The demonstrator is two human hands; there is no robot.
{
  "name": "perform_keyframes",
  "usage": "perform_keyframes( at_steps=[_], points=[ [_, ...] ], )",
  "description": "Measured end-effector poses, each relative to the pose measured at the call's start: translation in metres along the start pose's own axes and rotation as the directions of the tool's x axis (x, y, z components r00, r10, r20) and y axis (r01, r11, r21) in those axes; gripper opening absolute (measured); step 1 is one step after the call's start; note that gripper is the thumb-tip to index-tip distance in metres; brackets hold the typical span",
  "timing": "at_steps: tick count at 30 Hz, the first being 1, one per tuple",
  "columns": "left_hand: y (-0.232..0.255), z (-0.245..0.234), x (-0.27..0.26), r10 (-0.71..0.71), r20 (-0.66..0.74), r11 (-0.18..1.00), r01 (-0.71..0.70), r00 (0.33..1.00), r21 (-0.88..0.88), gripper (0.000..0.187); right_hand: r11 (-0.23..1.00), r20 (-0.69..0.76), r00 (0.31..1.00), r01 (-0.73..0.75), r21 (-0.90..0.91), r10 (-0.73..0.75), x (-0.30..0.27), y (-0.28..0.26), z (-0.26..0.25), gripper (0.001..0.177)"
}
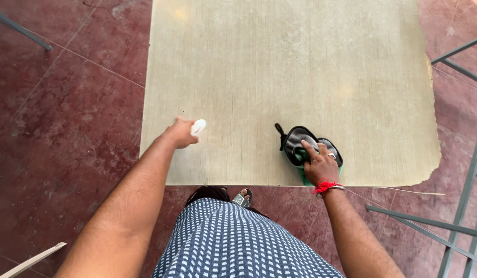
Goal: The person cleans a dark table surface using a spray bottle and a green cloth. They then move to a light-colored table and repeat the process, spraying the surface and wiping it down with the cloth.
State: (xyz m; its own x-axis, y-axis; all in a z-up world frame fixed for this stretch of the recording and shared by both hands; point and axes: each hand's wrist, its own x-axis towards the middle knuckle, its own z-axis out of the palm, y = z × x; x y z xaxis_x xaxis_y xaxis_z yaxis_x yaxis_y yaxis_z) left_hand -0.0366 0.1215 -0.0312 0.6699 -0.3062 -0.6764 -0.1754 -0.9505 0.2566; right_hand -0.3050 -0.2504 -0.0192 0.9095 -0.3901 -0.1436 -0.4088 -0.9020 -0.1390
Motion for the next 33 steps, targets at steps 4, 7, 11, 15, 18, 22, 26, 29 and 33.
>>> perform_keyframes(
  at_steps=[4, 7, 11, 15, 18, 22, 26, 29, 33],
  points=[
    [-0.027, 0.001, -0.009, -0.081, 0.006, 0.996, 0.081, 0.997, -0.03, 0.077, 0.997, -0.042, 0.996, -0.082, -0.008, 0.081, -0.003, -0.006, 0.009, 0.067],
    [-0.034, 0.008, 0.006, 0.016, -0.028, 1.0, -0.016, 0.999, -0.009, 0.076, 0.989, -0.001, 0.989, -0.148, 0.005, 0.148, -0.004, -0.008, 0.009, 0.068],
    [-0.029, 0.021, 0.038, 0.216, -0.029, 0.973, -0.213, 0.976, 0.084, 0.079, 0.952, 0.05, 0.951, -0.305, 0.003, 0.304, 0.002, -0.02, 0.015, 0.069],
    [-0.022, 0.027, 0.048, 0.332, 0.067, 0.935, -0.338, 0.941, 0.11, 0.081, 0.914, -0.005, 0.914, -0.405, 0.032, 0.406, 0.004, -0.041, 0.027, 0.071],
    [-0.012, 0.016, 0.044, 0.33, 0.128, 0.93, -0.345, 0.935, 0.123, 0.08, 0.915, -0.012, 0.915, -0.402, 0.042, 0.402, 0.003, -0.072, 0.029, 0.072],
    [-0.01, 0.0, 0.025, 0.289, 0.237, 0.936, -0.326, 0.927, 0.132, 0.076, 0.996, -0.016, 0.997, -0.077, -0.053, 0.076, -0.014, -0.156, 0.052, 0.068],
    [-0.019, -0.019, 0.028, 0.331, 0.265, 0.924, -0.368, 0.906, 0.106, 0.079, 0.99, 0.031, 0.993, 0.113, -0.084, -0.111, -0.019, -0.149, 0.063, 0.06],
    [-0.029, -0.022, 0.036, 0.391, 0.25, 0.911, -0.411, 0.886, 0.033, 0.079, 0.99, 0.04, 0.992, -0.123, 0.066, 0.121, 0.001, -0.099, 0.057, 0.058],
    [-0.031, -0.024, 0.038, 0.386, 0.263, 0.92, -0.389, 0.884, -0.042, 0.078, 0.96, -0.038, 0.96, -0.278, 0.029, 0.279, 0.022, -0.128, 0.06, 0.07]
  ],
)
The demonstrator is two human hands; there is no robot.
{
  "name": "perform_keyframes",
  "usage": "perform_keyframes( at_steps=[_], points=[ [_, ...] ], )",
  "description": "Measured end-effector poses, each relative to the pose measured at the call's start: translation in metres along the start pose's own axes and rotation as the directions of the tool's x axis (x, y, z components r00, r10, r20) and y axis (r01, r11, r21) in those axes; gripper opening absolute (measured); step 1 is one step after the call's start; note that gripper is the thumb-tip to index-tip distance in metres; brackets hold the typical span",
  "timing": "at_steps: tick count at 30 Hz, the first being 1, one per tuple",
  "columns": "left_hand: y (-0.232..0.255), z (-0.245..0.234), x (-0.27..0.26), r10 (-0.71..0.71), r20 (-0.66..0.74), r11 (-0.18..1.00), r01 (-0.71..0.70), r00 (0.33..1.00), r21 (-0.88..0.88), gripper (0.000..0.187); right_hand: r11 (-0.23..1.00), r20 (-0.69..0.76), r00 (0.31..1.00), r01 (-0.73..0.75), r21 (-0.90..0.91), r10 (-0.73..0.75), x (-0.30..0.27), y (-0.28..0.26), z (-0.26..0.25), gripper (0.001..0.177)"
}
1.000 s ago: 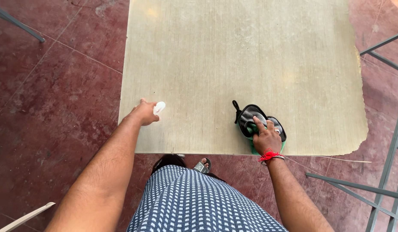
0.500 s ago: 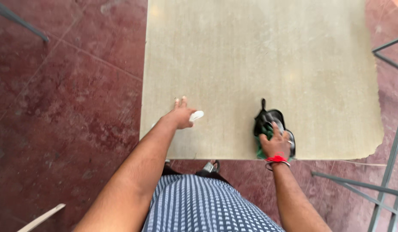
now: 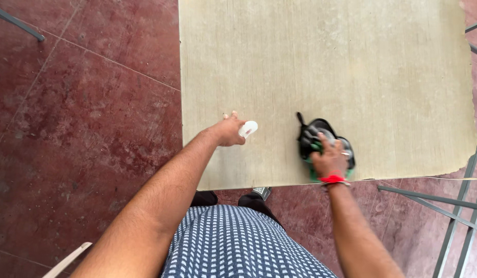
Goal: The person cleans a dark table surface using a spray bottle and a green cloth. They then move to a light-colored table and repeat the process, spraying the surface and wiping it down with the cloth.
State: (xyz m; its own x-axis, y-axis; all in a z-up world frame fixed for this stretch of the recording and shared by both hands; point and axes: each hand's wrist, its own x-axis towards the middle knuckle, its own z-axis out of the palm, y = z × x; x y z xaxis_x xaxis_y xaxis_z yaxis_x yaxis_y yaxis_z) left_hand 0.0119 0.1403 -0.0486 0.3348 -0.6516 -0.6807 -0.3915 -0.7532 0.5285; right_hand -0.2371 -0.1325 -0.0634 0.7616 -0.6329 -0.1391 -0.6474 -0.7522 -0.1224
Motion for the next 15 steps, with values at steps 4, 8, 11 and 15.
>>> perform_keyframes(
  at_steps=[4, 8, 11, 15],
  points=[
    [0.001, 0.002, 0.0, 0.022, 0.031, 0.999, -0.024, 0.999, 0.047, 0.075, 0.985, 0.062, 0.983, 0.172, 0.006, -0.172, -0.04, -0.087, -0.001, 0.063],
    [-0.01, 0.008, 0.008, 0.118, -0.017, 0.99, -0.116, 0.993, 0.076, 0.075, 0.907, 0.003, 0.907, 0.422, -0.016, -0.422, -0.076, -0.101, 0.004, 0.041],
    [-0.013, 0.008, 0.003, 0.098, 0.003, 0.992, -0.098, 0.995, 0.074, 0.077, 0.918, -0.09, 0.914, 0.396, -0.017, -0.396, -0.062, -0.053, 0.001, 0.027],
    [-0.002, 0.004, 0.0, 0.088, 0.017, 0.991, -0.089, 0.996, 0.096, 0.077, 0.987, -0.098, 0.992, 0.088, 0.136, -0.075, -0.057, -0.017, -0.004, 0.053]
  ],
)
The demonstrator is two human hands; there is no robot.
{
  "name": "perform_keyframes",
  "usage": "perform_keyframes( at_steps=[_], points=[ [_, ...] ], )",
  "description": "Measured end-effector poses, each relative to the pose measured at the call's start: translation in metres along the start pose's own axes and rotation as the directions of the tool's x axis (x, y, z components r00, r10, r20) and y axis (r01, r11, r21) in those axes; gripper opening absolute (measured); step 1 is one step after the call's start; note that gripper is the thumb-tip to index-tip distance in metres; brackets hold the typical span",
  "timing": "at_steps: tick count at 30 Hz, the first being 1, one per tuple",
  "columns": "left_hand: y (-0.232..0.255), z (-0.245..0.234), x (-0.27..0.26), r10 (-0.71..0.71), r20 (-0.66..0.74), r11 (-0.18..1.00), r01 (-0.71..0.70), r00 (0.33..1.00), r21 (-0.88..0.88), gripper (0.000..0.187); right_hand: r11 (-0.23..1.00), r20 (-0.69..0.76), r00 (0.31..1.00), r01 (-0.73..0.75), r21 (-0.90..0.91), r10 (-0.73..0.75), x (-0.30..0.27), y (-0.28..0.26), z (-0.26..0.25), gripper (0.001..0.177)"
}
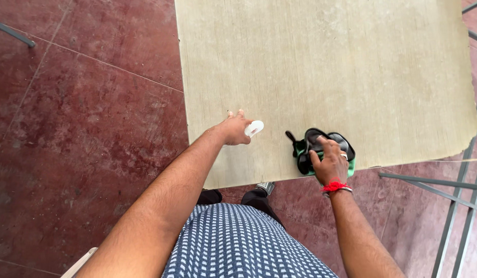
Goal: The person cleans a dark table surface using a spray bottle and a green cloth. They then move to a light-colored table and repeat the process, spraying the surface and wiping it down with the cloth.
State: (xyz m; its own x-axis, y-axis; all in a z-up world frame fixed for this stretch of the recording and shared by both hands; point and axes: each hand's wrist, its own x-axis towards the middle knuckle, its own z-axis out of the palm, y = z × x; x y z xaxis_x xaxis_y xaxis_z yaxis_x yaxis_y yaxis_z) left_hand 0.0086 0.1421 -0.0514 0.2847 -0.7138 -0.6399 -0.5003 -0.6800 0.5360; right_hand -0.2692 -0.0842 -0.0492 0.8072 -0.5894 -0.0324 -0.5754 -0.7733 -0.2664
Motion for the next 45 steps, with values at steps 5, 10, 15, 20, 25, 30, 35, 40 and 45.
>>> perform_keyframes(
  at_steps=[5, 10, 15, 20, 25, 30, 35, 40, 45],
  points=[
    [0.01, -0.002, 0.002, -0.028, 0.047, 1.0, 0.028, 0.998, -0.002, 0.08, 0.968, -0.024, 0.998, -0.065, -0.242, 0.061, -0.027, -0.07, 0.029, 0.062],
    [-0.004, 0.005, 0.009, 0.141, -0.009, 0.986, -0.14, 0.99, 0.089, 0.074, 0.905, 0.117, 0.908, 0.413, -0.101, -0.401, -0.059, -0.119, 0.016, 0.057],
    [-0.013, 0.011, -0.001, 0.062, -0.021, 0.998, -0.061, 0.998, 0.019, 0.076, 0.96, 0.127, 0.962, 0.254, -0.113, -0.24, -0.038, -0.064, -0.006, 0.057],
    [-0.036, 0.028, -0.012, 0.023, -0.066, 0.997, -0.028, 0.998, -0.078, 0.08, 0.982, 0.123, 0.99, 0.085, -0.17, -0.065, -0.032, -0.046, -0.002, 0.055],
    [-0.059, 0.039, -0.032, -0.035, -0.102, 0.999, 0.033, 0.994, -0.017, 0.083, 0.988, 0.145, 0.989, 0.05, -0.147, -0.028, -0.03, -0.042, -0.007, 0.056],
    [-0.074, 0.057, -0.056, -0.175, -0.177, 0.983, 0.163, 0.969, -0.081, 0.082, 0.996, 0.084, 0.996, 0.025, -0.085, -0.017, -0.036, -0.037, -0.004, 0.064],
    [-0.082, 0.067, -0.056, -0.224, -0.224, 0.962, 0.178, 0.948, -0.208, 0.087, 0.997, 0.006, 1.0, 0.005, -0.081, -0.004, -0.034, -0.041, 0.009, 0.071],
    [-0.095, 0.067, -0.052, -0.177, -0.246, 0.968, 0.124, 0.953, -0.217, 0.082, 0.941, 0.069, 0.945, 0.326, -0.092, -0.32, -0.058, -0.094, 0.033, 0.07],
    [-0.104, 0.061, -0.051, -0.139, -0.4, 0.939, -0.007, 0.906, -0.343, 0.096, 0.812, 0.162, 0.796, 0.579, 0.075, -0.583, -0.025, -0.101, 0.028, 0.066]
  ],
)
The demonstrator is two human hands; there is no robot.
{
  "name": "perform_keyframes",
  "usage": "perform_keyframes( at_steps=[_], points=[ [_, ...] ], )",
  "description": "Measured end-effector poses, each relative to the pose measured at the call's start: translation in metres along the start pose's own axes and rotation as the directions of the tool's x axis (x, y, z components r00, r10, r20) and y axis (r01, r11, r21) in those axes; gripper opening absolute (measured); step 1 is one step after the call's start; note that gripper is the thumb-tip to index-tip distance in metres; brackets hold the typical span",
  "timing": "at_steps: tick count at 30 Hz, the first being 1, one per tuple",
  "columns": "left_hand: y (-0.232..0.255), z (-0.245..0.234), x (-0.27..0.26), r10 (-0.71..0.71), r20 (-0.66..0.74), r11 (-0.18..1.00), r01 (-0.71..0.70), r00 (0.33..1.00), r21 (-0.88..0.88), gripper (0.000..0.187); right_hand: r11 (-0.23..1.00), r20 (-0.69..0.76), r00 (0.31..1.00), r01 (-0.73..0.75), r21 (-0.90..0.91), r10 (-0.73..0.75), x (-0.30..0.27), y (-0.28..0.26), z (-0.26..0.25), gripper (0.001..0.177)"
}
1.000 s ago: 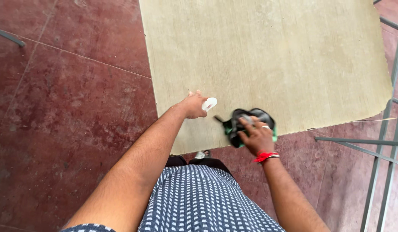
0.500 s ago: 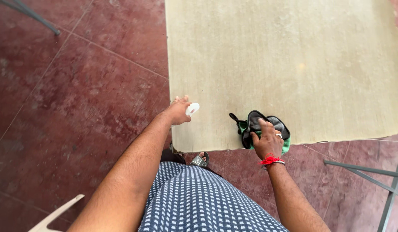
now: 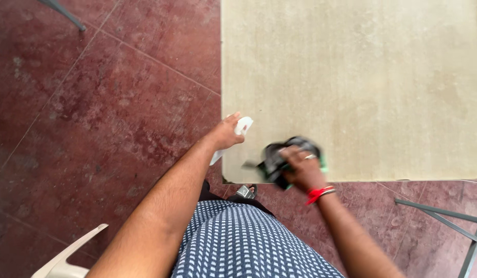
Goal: The person cleans a dark table surface using a spray bottle and a green cloth. They then move to a light-colored table and repeat the process, spraying the surface and wiping it down with the cloth.
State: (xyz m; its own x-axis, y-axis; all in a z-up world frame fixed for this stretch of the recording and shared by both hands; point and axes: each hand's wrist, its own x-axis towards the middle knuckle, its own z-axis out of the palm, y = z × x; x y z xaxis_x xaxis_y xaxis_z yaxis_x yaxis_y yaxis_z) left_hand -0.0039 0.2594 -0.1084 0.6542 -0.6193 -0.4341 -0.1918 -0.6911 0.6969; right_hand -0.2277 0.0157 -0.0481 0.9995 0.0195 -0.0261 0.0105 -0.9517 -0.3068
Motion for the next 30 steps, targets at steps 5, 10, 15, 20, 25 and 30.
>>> perform_keyframes(
  at_steps=[5, 10, 15, 20, 25, 30],
  points=[
    [0.001, -0.02, 0.003, -0.05, -0.072, 0.974, 0.032, 0.996, -0.225, 0.092, 0.875, -0.073, 0.875, -0.482, -0.045, 0.478, 0.016, 0.019, -0.008, 0.066],
    [0.0, -0.023, 0.004, -0.135, -0.061, 0.857, 0.085, 0.989, -0.508, 0.092, 0.926, -0.153, 0.925, -0.365, -0.092, 0.349, 0.014, -0.051, 0.026, 0.067],
    [0.002, -0.034, -0.006, -0.113, -0.03, 0.836, 0.079, 0.993, -0.542, 0.092, 0.997, 0.089, 0.993, -0.078, -0.012, 0.079, 0.034, -0.044, 0.033, 0.061],
    [0.017, -0.058, -0.017, -0.257, 0.241, 0.835, 0.341, 0.936, -0.432, 0.097, 0.848, -0.187, 0.835, -0.53, -0.012, 0.518, 0.08, 0.044, 0.013, 0.058],
    [-0.001, -0.056, -0.018, -0.137, 0.156, 0.749, 0.205, 0.978, -0.63, 0.109, 0.868, -0.22, 0.848, -0.497, -0.012, 0.483, 0.153, 0.026, 0.019, 0.055],
    [-0.015, -0.051, -0.015, -0.071, 0.065, 0.7, 0.097, 0.995, -0.707, 0.121, 0.967, -0.135, 0.961, -0.251, -0.048, 0.242, 0.159, -0.07, 0.052, 0.056]
  ],
)
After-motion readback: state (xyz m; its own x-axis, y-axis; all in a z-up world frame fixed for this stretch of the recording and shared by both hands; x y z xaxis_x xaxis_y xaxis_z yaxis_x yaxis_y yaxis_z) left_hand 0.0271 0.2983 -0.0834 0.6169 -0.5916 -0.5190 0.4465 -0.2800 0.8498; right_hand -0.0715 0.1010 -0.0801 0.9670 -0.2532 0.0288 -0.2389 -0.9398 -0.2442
